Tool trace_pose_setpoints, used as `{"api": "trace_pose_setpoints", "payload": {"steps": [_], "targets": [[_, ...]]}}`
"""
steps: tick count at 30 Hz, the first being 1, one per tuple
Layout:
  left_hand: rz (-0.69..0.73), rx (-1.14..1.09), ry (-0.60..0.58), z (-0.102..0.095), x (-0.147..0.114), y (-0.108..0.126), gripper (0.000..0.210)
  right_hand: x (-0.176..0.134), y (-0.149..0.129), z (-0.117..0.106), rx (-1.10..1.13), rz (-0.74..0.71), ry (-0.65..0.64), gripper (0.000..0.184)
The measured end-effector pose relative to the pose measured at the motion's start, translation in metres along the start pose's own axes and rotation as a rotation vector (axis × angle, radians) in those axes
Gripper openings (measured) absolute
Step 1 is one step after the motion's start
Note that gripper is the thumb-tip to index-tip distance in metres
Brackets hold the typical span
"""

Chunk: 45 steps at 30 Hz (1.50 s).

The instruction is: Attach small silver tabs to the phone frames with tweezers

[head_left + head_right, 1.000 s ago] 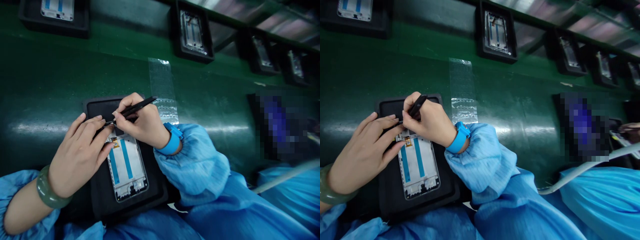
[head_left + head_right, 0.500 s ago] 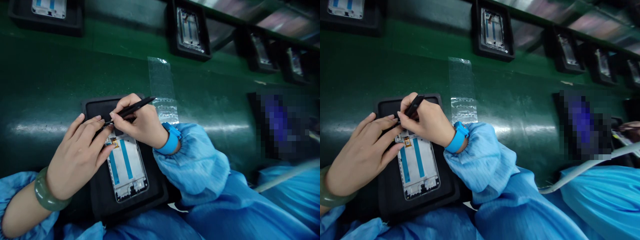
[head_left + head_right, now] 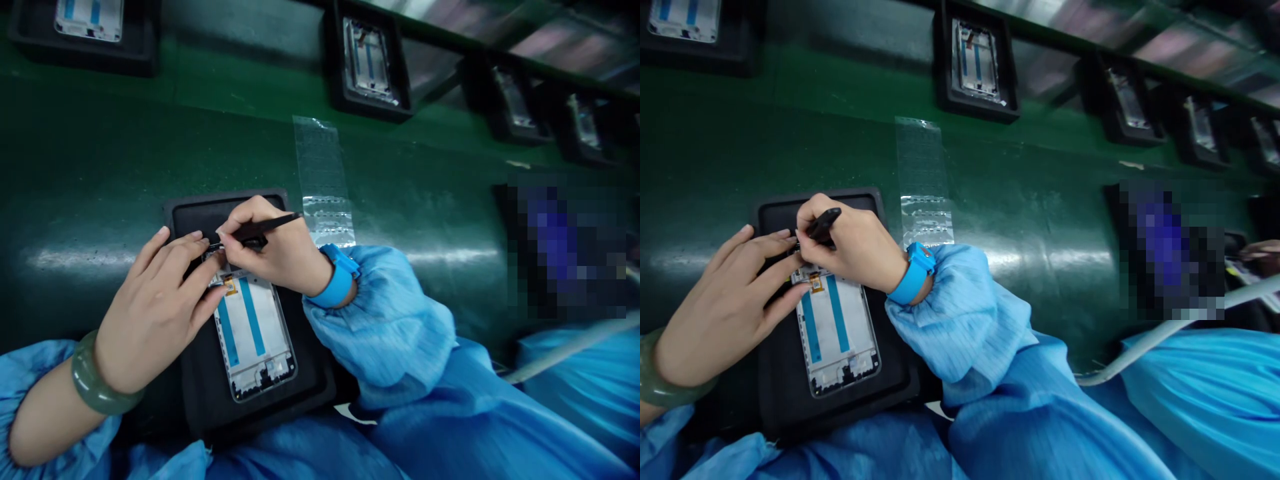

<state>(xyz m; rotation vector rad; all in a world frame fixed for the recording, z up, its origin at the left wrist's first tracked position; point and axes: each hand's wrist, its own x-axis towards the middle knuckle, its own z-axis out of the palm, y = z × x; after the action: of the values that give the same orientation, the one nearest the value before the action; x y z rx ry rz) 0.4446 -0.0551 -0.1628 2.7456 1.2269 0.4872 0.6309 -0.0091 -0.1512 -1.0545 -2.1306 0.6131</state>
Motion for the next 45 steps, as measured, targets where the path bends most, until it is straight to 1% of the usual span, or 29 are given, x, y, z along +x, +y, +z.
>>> {"api": "trace_pose_setpoints", "payload": {"steps": [4, 7, 9, 11, 14, 16, 18, 19, 21, 23, 25, 27, 29, 31, 34, 37, 39, 41, 43, 45], "targets": [[0.010, 0.011, -0.007, 0.000, 0.000, -0.001, 0.029, 0.001, 0.001, 0.001, 0.014, -0.008, -0.013, 0.001], [0.021, 0.015, -0.004, 0.000, 0.001, -0.003, 0.026, 0.002, 0.002, 0.003, -0.004, -0.014, 0.027, 0.002], [0.027, 0.018, -0.008, 0.000, 0.002, -0.007, 0.026, 0.002, 0.004, 0.004, -0.007, 0.006, 0.053, 0.005], [0.032, 0.012, -0.029, -0.002, 0.002, -0.011, 0.028, 0.003, 0.006, 0.005, 0.040, 0.038, 0.056, 0.007], [0.016, -0.007, -0.064, -0.005, 0.004, -0.010, 0.029, 0.004, 0.010, 0.002, 0.212, 0.112, 0.085, 0.009], [-0.016, 0.008, -0.036, -0.007, 0.010, 0.000, 0.028, 0.005, 0.012, -0.005, 0.358, 0.181, 0.178, 0.014], [-0.041, 0.033, 0.007, -0.008, 0.021, 0.020, 0.031, 0.006, 0.011, -0.016, 0.449, 0.235, 0.316, 0.017], [-0.044, 0.040, 0.003, -0.008, 0.028, 0.032, 0.035, 0.007, 0.010, -0.023, 0.458, 0.253, 0.384, 0.018], [-0.049, 0.047, -0.088, -0.005, 0.044, 0.056, 0.047, 0.006, 0.010, -0.038, 0.406, 0.282, 0.480, 0.018], [-0.083, 0.059, -0.198, -0.001, 0.060, 0.075, 0.052, 0.002, 0.013, -0.051, 0.322, 0.311, 0.523, 0.018], [-0.138, 0.086, -0.246, 0.003, 0.073, 0.086, 0.052, -0.006, 0.022, -0.061, 0.262, 0.330, 0.540, 0.019], [-0.175, 0.115, -0.260, 0.005, 0.084, 0.087, 0.047, -0.019, 0.036, -0.070, 0.231, 0.342, 0.552, 0.020], [-0.188, 0.134, -0.282, 0.004, 0.095, 0.081, 0.039, -0.036, 0.053, -0.078, 0.194, 0.372, 0.588, 0.020], [-0.206, 0.154, -0.313, 0.004, 0.109, 0.068, 0.035, -0.053, 0.068, -0.086, 0.138, 0.403, 0.657, 0.018], [-0.269, 0.203, -0.336, 0.004, 0.138, 0.039, 0.036, -0.071, 0.082, -0.099, 0.090, 0.433, 0.747, 0.018], [-0.307, 0.243, -0.335, 0.007, 0.173, 0.007, 0.036, -0.079, 0.087, -0.105, 0.072, 0.436, 0.803, 0.017], [-0.295, 0.261, -0.312, 0.011, 0.195, -0.013, 0.034, -0.080, 0.087, -0.105, 0.028, 0.445, 0.788, 0.017], [-0.276, 0.272, -0.269, 0.017, 0.211, -0.031, 0.033, -0.080, 0.087, -0.102, -0.055, 0.461, 0.722, 0.016], [-0.269, 0.273, -0.218, 0.025, 0.222, -0.047, 0.034, -0.080, 0.086, -0.098, -0.138, 0.473, 0.651, 0.015], [-0.273, 0.266, -0.168, 0.032, 0.227, -0.061, 0.039, -0.081, 0.084, -0.095, -0.162, 0.485, 0.616, 0.015]]}}
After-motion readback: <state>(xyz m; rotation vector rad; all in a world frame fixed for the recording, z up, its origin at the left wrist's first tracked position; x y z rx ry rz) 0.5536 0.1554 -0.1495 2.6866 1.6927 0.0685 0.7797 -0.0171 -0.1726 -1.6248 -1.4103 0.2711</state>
